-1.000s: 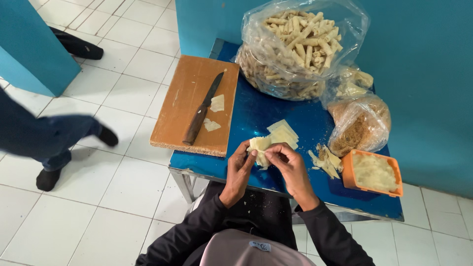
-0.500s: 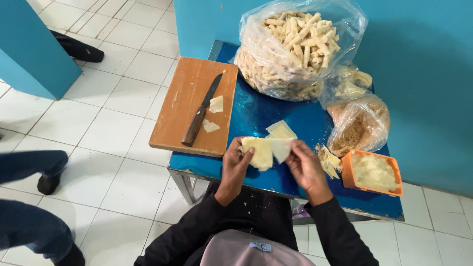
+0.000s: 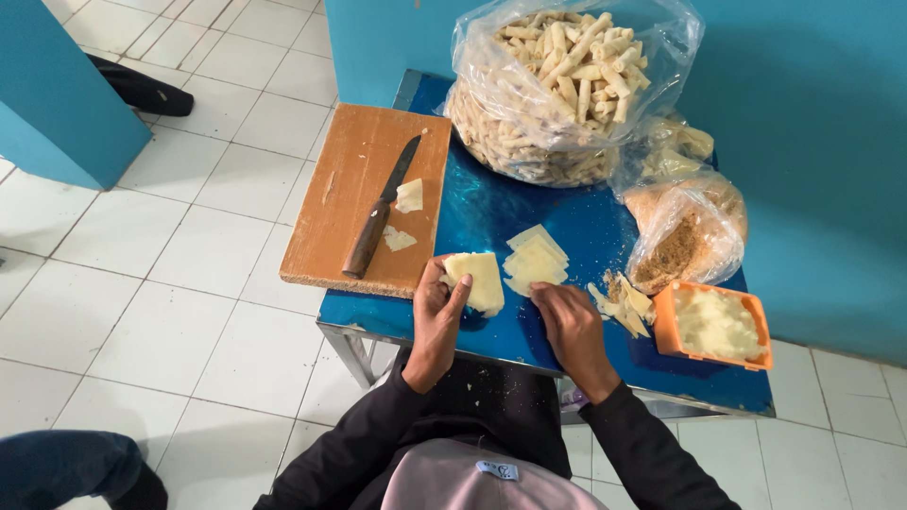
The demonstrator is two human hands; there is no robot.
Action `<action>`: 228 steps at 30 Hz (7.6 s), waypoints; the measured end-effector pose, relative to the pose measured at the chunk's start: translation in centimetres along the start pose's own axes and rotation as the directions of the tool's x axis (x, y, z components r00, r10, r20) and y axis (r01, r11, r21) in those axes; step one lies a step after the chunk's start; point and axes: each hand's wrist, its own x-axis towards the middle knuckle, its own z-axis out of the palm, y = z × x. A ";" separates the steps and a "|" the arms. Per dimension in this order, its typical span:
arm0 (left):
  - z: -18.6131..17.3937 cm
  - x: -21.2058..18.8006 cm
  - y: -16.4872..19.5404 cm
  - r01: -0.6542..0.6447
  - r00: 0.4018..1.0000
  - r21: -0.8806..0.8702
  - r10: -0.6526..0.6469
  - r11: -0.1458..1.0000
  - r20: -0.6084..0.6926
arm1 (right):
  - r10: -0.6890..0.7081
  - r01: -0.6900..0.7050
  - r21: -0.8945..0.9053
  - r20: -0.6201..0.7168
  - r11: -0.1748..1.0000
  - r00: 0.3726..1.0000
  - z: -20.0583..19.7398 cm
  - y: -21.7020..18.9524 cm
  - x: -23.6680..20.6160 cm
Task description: The person sits at a small blue table and takes pale dough pieces from a pile, folds and presses each piece by hand, and places the folded pieces into an orange container. They occasionally reach into a plastic bag of puffed snack sticks and a bag of brown filling beside the work area.
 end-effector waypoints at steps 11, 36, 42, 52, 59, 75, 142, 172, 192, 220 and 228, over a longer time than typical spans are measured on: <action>1.0 -0.5 -0.9 0.021 0.998 0.002 -0.021 1.000 0.059 | 0.152 -0.141 0.247 -0.026 0.959 0.988 -2.3 -3.9 2.5; 1.6 -0.3 -1.5 0.072 0.990 0.100 -0.084 0.992 0.114 | 0.433 -0.614 0.782 0.593 -0.108 0.679 1.9 1.8 -0.2; 1.1 -0.1 -1.4 0.099 0.991 0.089 -0.106 0.991 0.082 | 0.510 -0.511 0.805 0.589 -0.301 0.627 2.5 3.1 -0.9; 0.3 -0.4 0.4 -0.050 0.999 0.122 0.048 0.991 0.015 | 0.468 -0.372 0.457 -0.115 0.808 0.876 -0.4 5.0 0.1; 0.4 -0.4 2.2 0.052 0.998 0.326 -0.059 0.944 0.011 | 0.515 -0.485 0.451 0.064 0.749 0.855 -1.7 3.2 1.0; 1.8 0.3 0.9 -0.276 0.923 0.546 0.060 0.791 0.379 | 0.380 -0.469 0.835 0.549 -0.286 0.745 -1.9 3.0 3.9; -2.9 5.8 5.7 -0.256 0.878 0.949 0.366 -0.182 0.307 | 0.578 -0.677 0.311 0.358 0.667 0.733 0.1 3.6 -1.6; 2.2 -2.6 -2.3 -0.721 0.693 0.691 -0.042 -0.053 0.719 | 0.165 -0.127 -0.246 0.140 0.961 0.976 -9.0 4.4 -0.1; 1.8 -2.7 -2.4 -0.736 0.675 0.664 -0.058 -0.133 0.736 | 0.422 -0.353 -0.545 0.001 0.760 0.906 -11.1 8.2 -4.5; 1.8 -3.0 -1.6 -0.628 0.777 0.776 0.001 -0.050 0.629 | -0.040 0.216 -0.605 0.290 0.767 0.956 -1.9 2.3 -2.1; 1.9 -2.2 -1.5 -0.617 0.786 0.787 -0.033 -0.008 0.617 | 0.010 0.300 -0.679 0.412 0.670 0.911 -4.2 2.3 -2.2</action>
